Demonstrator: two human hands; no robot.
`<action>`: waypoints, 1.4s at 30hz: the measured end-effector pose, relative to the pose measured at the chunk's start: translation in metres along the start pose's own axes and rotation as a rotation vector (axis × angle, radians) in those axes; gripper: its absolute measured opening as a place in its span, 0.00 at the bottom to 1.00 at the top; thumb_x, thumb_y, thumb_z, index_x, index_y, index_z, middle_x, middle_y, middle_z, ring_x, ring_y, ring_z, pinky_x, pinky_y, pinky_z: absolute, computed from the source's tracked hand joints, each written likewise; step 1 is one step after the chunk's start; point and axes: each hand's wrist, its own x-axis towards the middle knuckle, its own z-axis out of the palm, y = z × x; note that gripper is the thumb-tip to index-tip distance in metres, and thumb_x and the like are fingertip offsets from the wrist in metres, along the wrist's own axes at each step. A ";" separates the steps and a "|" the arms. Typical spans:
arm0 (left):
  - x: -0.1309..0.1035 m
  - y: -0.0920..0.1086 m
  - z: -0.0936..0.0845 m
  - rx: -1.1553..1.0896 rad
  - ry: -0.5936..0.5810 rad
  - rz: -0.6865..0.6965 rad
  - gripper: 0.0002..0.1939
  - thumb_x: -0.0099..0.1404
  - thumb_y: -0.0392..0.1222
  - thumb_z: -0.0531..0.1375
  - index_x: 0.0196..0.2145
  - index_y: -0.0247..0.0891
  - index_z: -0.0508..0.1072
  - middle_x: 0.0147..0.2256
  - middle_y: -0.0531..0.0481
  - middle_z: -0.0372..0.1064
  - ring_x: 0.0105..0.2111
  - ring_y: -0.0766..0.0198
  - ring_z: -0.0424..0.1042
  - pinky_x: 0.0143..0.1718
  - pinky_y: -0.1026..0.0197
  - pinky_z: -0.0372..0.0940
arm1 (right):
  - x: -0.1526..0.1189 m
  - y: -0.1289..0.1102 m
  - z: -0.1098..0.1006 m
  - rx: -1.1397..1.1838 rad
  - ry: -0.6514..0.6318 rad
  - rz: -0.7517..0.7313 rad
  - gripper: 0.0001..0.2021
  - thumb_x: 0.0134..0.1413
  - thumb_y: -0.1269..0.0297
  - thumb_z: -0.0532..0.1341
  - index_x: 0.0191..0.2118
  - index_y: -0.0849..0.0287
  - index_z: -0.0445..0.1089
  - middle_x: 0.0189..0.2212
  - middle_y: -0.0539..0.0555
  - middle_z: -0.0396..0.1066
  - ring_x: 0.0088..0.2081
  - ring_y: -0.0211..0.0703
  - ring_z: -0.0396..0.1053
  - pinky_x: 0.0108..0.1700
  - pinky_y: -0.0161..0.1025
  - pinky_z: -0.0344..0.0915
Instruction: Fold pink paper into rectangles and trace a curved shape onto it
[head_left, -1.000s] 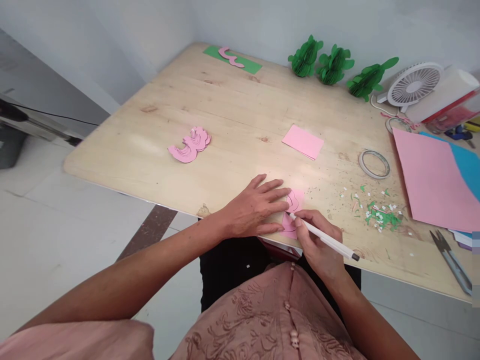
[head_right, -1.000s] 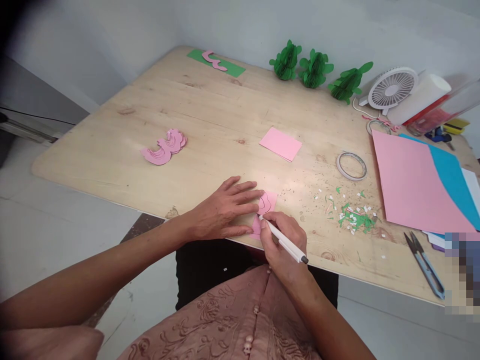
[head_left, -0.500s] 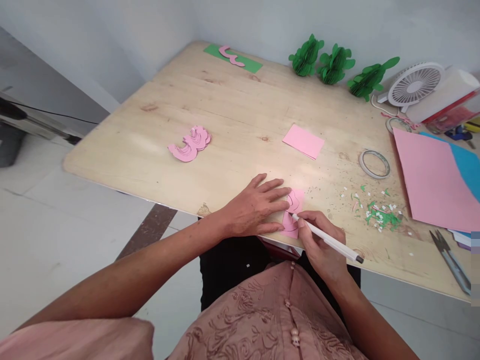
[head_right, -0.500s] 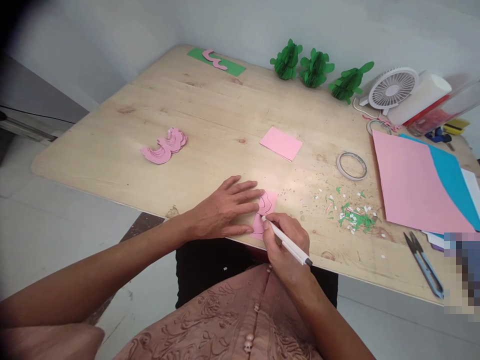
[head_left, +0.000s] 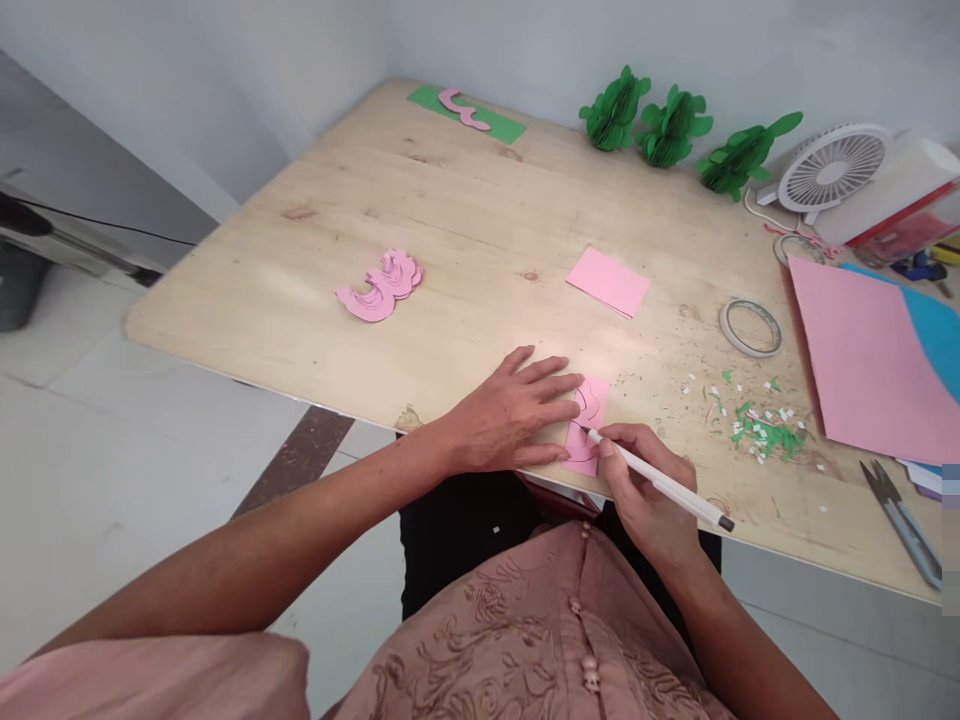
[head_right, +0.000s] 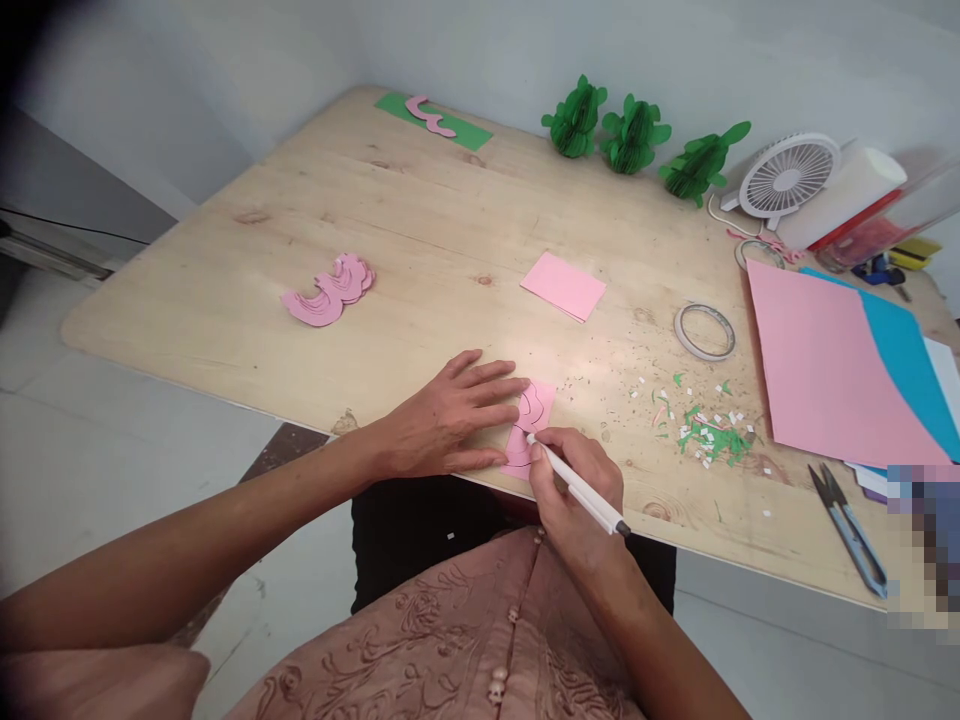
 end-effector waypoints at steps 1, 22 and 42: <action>0.000 0.000 0.000 -0.001 0.001 0.001 0.15 0.64 0.52 0.56 0.44 0.42 0.70 0.58 0.44 0.60 0.61 0.49 0.52 0.61 0.44 0.44 | 0.000 0.000 0.000 -0.002 0.001 -0.003 0.07 0.56 0.63 0.56 0.33 0.57 0.70 0.24 0.49 0.73 0.22 0.37 0.67 0.25 0.34 0.61; -0.001 0.000 0.001 0.010 -0.006 0.003 0.16 0.65 0.52 0.55 0.44 0.42 0.69 0.59 0.44 0.59 0.61 0.48 0.51 0.61 0.44 0.43 | 0.000 -0.001 -0.004 -0.101 0.021 -0.133 0.06 0.56 0.66 0.56 0.33 0.57 0.70 0.25 0.51 0.73 0.26 0.40 0.69 0.29 0.36 0.61; -0.001 -0.001 0.001 0.012 0.009 0.005 0.15 0.64 0.52 0.56 0.44 0.42 0.69 0.58 0.44 0.60 0.61 0.49 0.52 0.60 0.44 0.45 | 0.000 -0.003 -0.006 -0.174 0.041 -0.251 0.04 0.55 0.69 0.57 0.32 0.59 0.69 0.23 0.49 0.72 0.26 0.39 0.66 0.32 0.37 0.60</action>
